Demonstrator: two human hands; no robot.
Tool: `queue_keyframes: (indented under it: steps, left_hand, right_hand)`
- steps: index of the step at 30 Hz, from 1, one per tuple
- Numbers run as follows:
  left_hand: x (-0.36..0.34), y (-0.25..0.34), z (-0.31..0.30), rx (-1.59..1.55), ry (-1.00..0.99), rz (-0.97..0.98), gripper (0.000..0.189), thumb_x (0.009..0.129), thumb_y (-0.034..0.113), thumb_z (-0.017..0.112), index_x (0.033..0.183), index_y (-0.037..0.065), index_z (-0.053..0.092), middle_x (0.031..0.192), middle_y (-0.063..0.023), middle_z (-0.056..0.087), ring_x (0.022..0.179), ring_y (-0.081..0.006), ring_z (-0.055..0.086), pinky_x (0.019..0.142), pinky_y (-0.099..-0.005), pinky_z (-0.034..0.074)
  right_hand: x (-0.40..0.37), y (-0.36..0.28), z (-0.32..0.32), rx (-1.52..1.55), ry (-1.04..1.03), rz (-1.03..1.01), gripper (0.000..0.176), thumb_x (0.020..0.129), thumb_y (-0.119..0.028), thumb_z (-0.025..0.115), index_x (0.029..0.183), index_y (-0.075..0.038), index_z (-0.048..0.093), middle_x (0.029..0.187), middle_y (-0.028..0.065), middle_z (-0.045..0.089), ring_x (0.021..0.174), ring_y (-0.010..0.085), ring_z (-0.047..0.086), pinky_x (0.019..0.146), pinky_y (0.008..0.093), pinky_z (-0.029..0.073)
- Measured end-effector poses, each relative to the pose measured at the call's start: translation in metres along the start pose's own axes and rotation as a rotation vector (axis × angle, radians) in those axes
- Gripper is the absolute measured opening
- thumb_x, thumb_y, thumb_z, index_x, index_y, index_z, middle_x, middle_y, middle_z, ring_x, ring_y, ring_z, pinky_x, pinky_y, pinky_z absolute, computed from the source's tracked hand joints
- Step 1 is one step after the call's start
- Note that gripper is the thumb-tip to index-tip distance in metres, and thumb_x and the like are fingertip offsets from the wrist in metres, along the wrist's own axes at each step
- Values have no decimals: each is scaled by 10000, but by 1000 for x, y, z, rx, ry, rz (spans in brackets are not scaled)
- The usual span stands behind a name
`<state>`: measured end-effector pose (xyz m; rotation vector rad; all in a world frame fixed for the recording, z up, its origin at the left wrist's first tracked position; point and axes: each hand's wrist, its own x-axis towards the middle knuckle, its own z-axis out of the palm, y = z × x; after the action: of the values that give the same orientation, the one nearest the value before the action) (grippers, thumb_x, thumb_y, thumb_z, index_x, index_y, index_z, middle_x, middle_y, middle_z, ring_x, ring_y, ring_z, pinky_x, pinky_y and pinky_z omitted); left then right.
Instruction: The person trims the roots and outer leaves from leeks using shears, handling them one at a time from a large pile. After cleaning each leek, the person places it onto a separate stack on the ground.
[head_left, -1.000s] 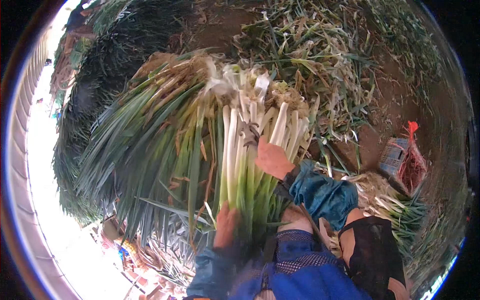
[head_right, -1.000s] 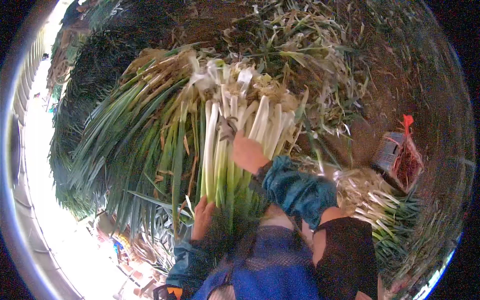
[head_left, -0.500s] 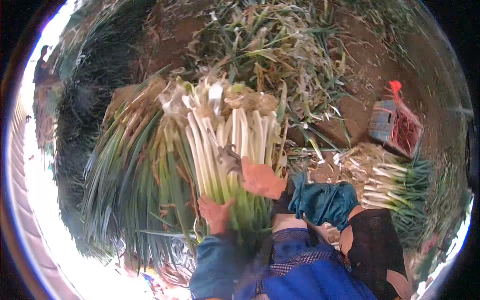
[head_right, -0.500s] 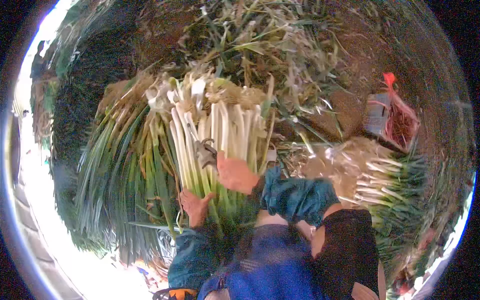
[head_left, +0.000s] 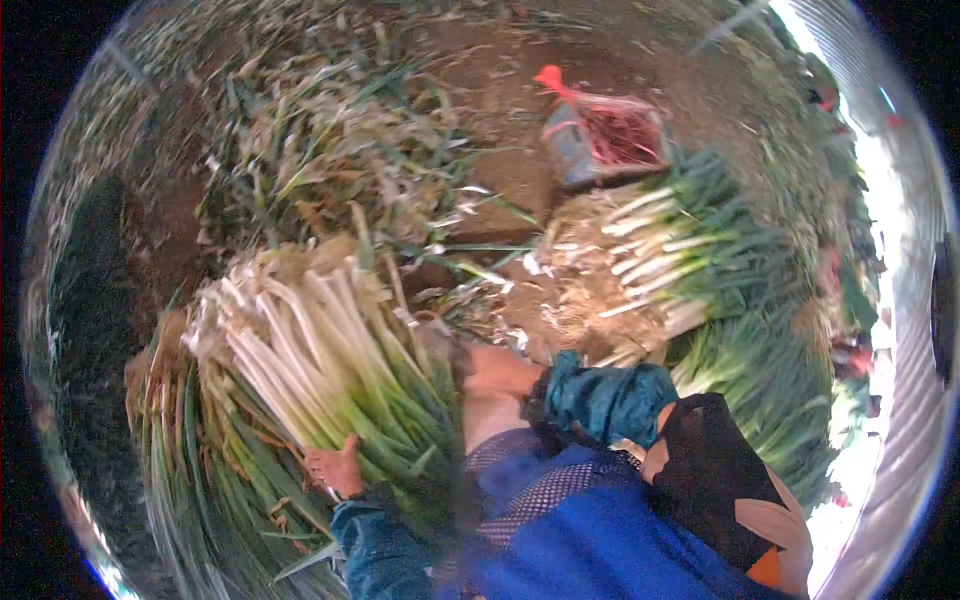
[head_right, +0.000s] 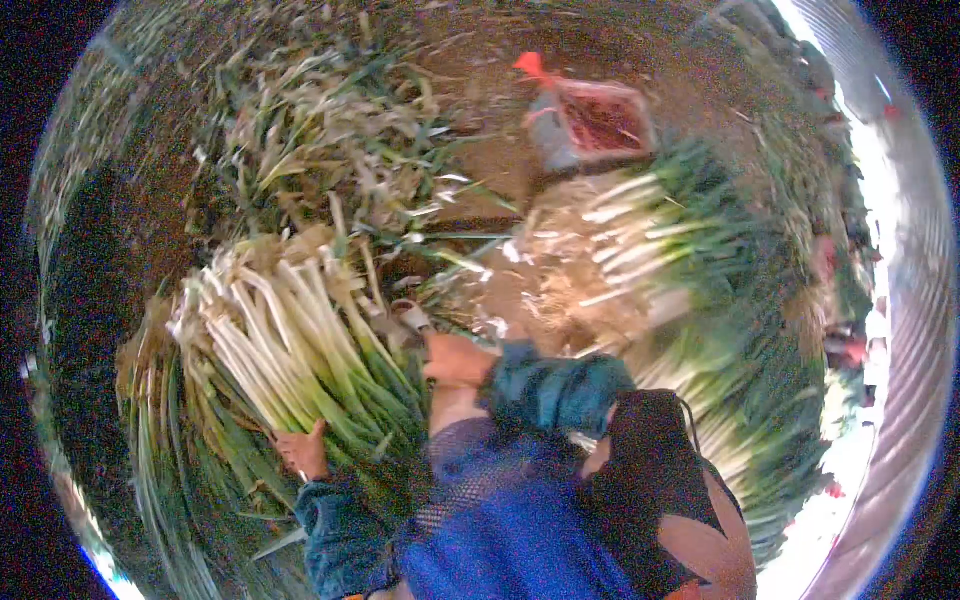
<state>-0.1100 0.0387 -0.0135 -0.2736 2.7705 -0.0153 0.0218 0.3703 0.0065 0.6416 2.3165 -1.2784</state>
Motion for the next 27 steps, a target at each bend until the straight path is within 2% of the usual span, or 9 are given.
queue_keyframes:
  steps: [2,4,10,11,18,19,21,22,27]
  left_hand:
    - [-7,1,-17,-70,-46,32,1127,599,610,695,1317,-103,199,1303,-314,317,1184,-447,364,940,-478,366]
    - [-7,-4,-17,-65,-58,34,1032,628,559,710,1275,-108,261,1257,-302,373,1138,-428,409,924,-465,377]
    - [19,-25,19,-269,-7,157,836,643,443,756,1168,-94,389,1150,-283,490,1038,-387,494,901,-415,405]
    - [33,-33,29,-292,-9,157,829,635,444,761,1161,-85,399,1119,-274,515,1007,-391,511,886,-417,414]
    - [9,30,31,-173,94,330,840,624,432,766,1177,-83,399,1139,-268,506,1028,-385,502,897,-413,409]
    - [-1,44,33,-164,106,362,842,622,430,767,1179,-82,399,1142,-267,505,1031,-384,501,899,-412,408]
    - [-18,70,31,-138,116,413,846,619,427,769,1184,-82,398,1148,-265,502,1037,-383,498,902,-410,406]
    - [-24,79,30,-133,115,429,848,617,425,770,1186,-82,398,1151,-265,501,1040,-382,497,903,-410,405]
    - [-27,99,24,-119,98,499,857,609,417,774,1197,-80,398,1165,-260,495,1056,-377,491,911,-406,401]
  right_hand:
    - [-72,29,-36,36,122,247,450,646,-227,598,1019,23,554,890,235,618,810,361,603,717,435,468]
    - [-133,112,-18,126,480,199,421,636,-219,618,975,27,577,850,186,633,753,297,611,691,400,474]
    - [-280,218,27,517,673,550,413,640,-191,652,990,14,574,771,114,597,652,214,588,608,363,490]
    - [-300,209,30,695,677,755,422,638,-166,673,1002,17,563,757,107,582,637,214,578,520,358,500]
    - [-400,281,87,1026,801,939,550,644,-150,687,1141,9,511,924,119,578,758,227,588,463,346,518]
    - [-426,286,69,1008,726,1007,592,652,-157,688,1186,10,495,1060,135,563,926,239,563,650,372,531]
    - [-488,318,61,984,1053,661,614,681,-160,682,1239,-5,477,1177,135,531,1051,239,515,880,364,439]
    - [-521,338,50,946,1144,597,602,682,-163,681,1228,-5,482,1154,137,536,1034,239,520,868,361,441]
    - [-682,394,-40,552,1318,1334,542,688,-178,675,1173,-2,510,1041,147,564,949,239,544,810,349,450]
